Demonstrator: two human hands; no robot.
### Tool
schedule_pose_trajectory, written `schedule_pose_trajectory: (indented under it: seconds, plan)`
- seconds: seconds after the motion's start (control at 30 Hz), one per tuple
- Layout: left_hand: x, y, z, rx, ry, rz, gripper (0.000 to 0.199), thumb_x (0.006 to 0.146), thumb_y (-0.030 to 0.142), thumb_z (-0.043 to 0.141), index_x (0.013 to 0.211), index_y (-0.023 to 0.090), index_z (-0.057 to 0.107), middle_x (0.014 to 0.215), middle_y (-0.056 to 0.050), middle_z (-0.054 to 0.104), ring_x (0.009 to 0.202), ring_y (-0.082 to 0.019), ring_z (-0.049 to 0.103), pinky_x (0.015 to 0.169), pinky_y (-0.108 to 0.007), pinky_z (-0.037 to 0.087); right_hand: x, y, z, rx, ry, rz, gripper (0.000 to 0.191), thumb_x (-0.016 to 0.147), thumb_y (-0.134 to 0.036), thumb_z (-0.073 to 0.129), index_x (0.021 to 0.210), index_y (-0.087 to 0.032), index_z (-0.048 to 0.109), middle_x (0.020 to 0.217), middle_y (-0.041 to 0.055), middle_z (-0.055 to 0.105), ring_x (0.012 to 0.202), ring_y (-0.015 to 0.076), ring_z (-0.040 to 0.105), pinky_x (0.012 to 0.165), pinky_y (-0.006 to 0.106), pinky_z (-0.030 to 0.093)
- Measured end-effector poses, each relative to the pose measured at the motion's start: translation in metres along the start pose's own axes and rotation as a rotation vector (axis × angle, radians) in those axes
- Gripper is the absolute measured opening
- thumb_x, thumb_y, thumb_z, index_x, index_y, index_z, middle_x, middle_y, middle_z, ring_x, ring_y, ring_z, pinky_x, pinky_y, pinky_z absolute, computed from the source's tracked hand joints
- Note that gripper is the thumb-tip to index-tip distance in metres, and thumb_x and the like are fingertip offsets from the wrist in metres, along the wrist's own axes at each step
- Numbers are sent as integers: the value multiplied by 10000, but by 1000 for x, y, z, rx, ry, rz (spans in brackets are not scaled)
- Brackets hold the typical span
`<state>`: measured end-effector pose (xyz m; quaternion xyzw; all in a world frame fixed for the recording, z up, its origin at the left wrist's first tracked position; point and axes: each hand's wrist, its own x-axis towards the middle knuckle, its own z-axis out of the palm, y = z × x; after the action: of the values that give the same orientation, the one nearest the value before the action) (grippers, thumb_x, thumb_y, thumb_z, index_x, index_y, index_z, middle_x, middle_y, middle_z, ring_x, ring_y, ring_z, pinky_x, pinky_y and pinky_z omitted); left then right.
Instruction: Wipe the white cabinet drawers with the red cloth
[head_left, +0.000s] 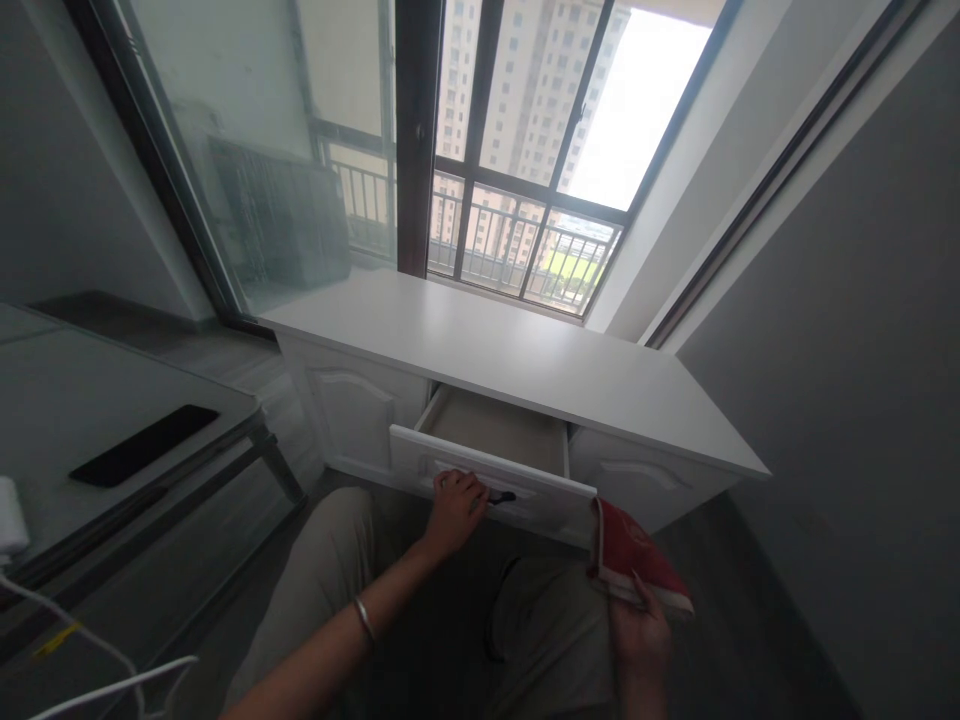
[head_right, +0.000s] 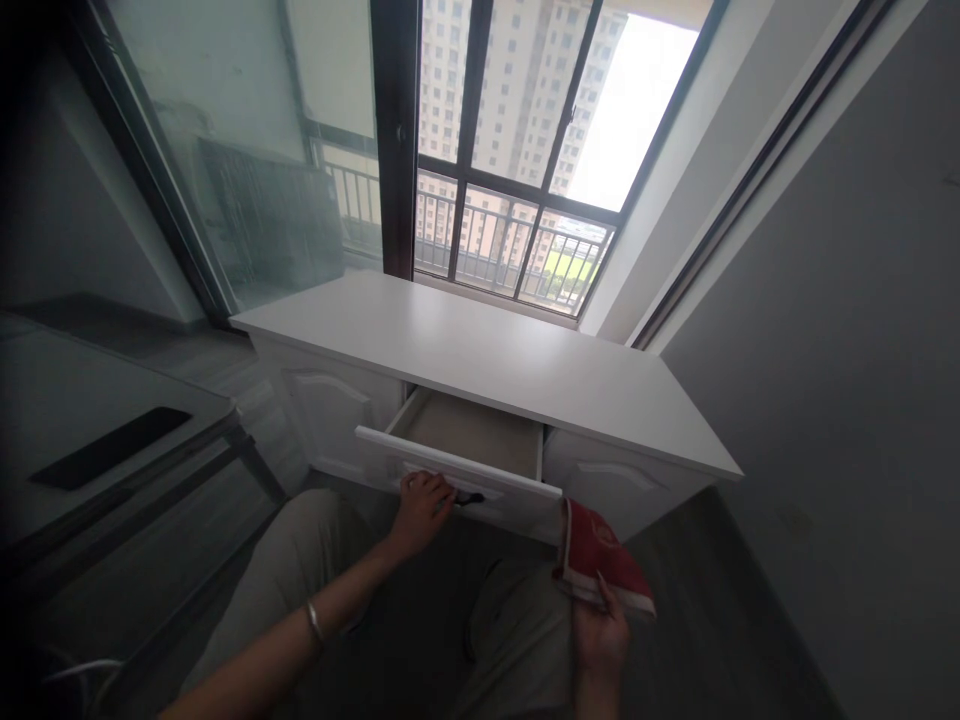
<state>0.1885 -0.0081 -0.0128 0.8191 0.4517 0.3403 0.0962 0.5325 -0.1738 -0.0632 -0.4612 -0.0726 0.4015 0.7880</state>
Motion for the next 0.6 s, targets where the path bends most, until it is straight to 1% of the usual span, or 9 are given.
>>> schedule_pose_trajectory:
  seconds: [0.1, 0.17, 0.27, 0.33, 0.47, 0.53, 0.6]
  plan:
    - [30, -6, 0, -5, -90, -16, 309, 1095, 278, 498, 1023, 222, 794, 1045, -82, 770, 1095, -273, 610, 1093, -529, 380, 0, 1, 9, -16, 18, 10, 387, 734, -253, 758, 1118, -276, 803, 1241, 93, 829, 1199, 323, 790, 1062, 594, 652]
    - [49, -11, 2, -3, -127, -29, 320, 1092, 265, 492, 1026, 209, 801, 1063, -98, 768, 1127, -287, 611, 1114, -542, 370, -3, -1, 14, -13, 28, 28, 419, 733, -236, 749, 1148, -267, 802, 1246, 96, 828, 1183, 315, 797, 1018, 553, 682]
    - [78, -18, 9, -1, -147, -43, 333, 1079, 245, 489, 1003, 201, 810, 1096, -124, 774, 1169, -313, 617, 1122, -551, 359, -6, -4, 17, 36, 48, 62, 444, 741, -197, 730, 1175, -258, 801, 1241, 95, 830, 1133, 286, 813, 948, 486, 715]
    - [98, -22, 12, -7, -164, -54, 348, 1073, 238, 480, 987, 196, 814, 1116, -142, 782, 1175, -323, 623, 1124, -555, 355, -8, -5, 18, 79, 64, 85, 426, 746, -164, 715, 1153, -250, 804, 1212, 92, 838, 1092, 271, 823, 910, 459, 728]
    - [132, -26, 17, -43, -182, -67, 345, 1058, 230, 488, 980, 173, 819, 1110, -167, 799, 1165, -322, 652, 1148, -549, 360, -8, -4, 17, 124, 74, 100, 332, 732, -146, 714, 1039, -225, 811, 1110, 98, 852, 1033, 259, 834, 861, 405, 734]
    - [144, -26, 18, -72, -182, -79, 341, 1051, 236, 498, 964, 170, 821, 1093, -164, 810, 1168, -325, 665, 1161, -550, 366, -8, -3, 16, 98, 49, 76, 309, 727, -174, 729, 1021, -218, 814, 1108, 113, 851, 1046, 277, 832, 871, 419, 731]
    - [151, -25, 16, -113, -182, -96, 351, 1051, 260, 498, 946, 182, 824, 1075, -143, 822, 1160, -321, 679, 1160, -539, 391, -8, -2, 15, 63, 13, 45, 326, 733, -203, 740, 1049, -225, 813, 1132, 109, 848, 1085, 294, 824, 921, 464, 720]
